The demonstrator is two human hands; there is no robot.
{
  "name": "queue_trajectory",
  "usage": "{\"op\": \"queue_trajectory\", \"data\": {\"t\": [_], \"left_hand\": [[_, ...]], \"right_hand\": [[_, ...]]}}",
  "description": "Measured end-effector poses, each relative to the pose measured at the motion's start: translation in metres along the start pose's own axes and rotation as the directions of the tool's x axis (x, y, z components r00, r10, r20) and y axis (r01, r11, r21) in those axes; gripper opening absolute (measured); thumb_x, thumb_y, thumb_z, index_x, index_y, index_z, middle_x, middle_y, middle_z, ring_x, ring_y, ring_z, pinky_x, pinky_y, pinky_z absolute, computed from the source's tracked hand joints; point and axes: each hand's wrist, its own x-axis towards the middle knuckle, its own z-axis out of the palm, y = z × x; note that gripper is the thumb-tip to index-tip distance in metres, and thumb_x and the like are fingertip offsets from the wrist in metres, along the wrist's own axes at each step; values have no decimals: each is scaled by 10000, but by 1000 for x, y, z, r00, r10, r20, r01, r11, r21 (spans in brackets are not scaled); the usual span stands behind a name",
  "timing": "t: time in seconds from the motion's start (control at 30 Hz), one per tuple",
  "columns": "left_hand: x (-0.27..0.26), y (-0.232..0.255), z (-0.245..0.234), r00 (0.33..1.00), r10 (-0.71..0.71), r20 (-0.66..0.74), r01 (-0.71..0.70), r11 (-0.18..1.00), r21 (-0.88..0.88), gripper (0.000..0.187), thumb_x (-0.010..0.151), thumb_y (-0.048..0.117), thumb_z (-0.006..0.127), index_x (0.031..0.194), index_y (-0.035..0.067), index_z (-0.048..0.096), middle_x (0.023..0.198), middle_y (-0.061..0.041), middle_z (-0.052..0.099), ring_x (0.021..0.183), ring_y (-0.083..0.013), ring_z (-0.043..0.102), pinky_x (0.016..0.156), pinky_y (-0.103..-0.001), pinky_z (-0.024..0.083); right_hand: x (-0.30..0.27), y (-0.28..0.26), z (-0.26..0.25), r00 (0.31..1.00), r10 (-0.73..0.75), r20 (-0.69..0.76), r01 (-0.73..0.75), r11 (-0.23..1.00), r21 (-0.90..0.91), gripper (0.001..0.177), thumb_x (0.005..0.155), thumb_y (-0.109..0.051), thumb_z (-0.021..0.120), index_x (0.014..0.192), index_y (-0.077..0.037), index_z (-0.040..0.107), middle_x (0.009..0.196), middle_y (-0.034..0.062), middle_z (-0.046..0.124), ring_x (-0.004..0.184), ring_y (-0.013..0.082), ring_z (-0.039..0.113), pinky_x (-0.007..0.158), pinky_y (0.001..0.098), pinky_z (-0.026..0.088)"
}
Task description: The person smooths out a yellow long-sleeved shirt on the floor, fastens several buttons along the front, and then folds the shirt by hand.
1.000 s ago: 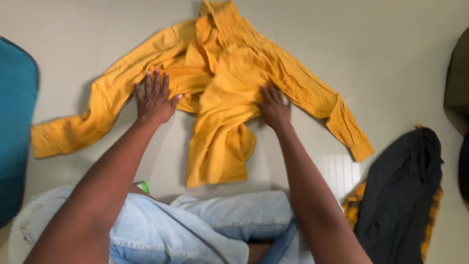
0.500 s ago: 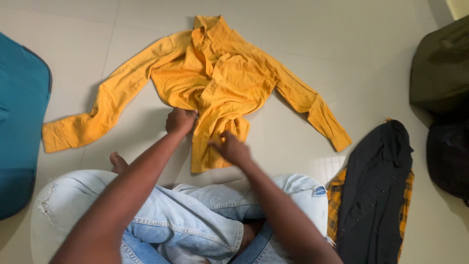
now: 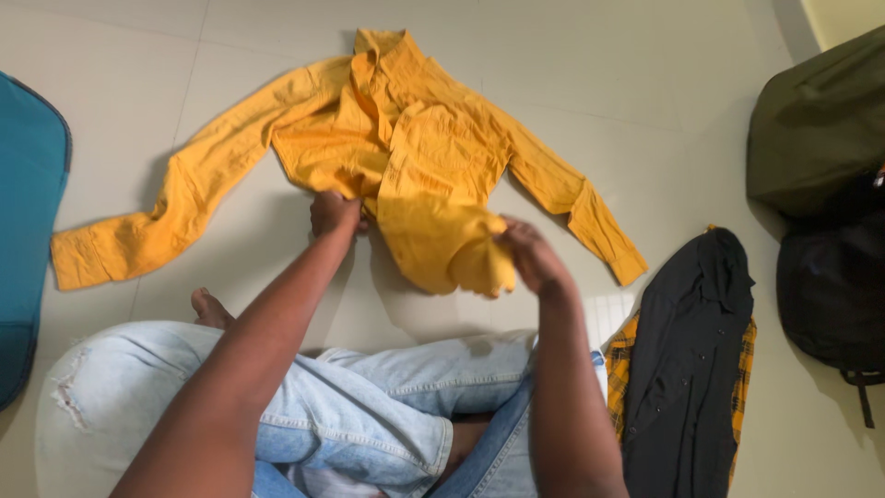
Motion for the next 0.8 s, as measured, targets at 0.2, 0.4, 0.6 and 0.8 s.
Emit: {"op": "queue_trajectory", "data": {"t": [0.2,0.4,0.6,0.8], "left_hand": [[39,-6,-1,897,418,142,-225,711,-667,322,893,104,643,1208,38,644,1195,-111,726,1026,-185,708,931,-371,548],[6,32,-86,976,173,133,-71,828,-556,486,989,394,480,1396,130,441,1435,-99,541,1213,-241,592,990,-511,461],[-23,-28,-92,776,-6,631,137,978,-160,651,809,389,750,1396,145,608,1364,-86,674,1266,-262,617,1083,-461,457],[-27,-55,-90,662,-35,749,-337,878,339,691,654,192,901,1295,57,679,1295,-111,752,1221,-241,666,1059,-377,462]], "right_hand": [[12,-17,-24,798,23,-602,41,995,93,235,939,-300,566,1040,-89,579,905,47,645,744,186,632,549,345,445],[8,5,-74,852,28,-523,-129,979,-159,315,932,-322,545,1110,-74,625,923,123,675,744,278,637,560,399,505],[16,32,-57,882,1,-472,-469,117,-876,404,946,-464,644,1166,-127,679,1233,146,684,1117,363,637,915,484,508],[33,72,-42,999,-37,-11,-7,103,-995,471,787,-427,778,1137,-123,695,1131,121,712,1028,338,651,844,481,518]]}}
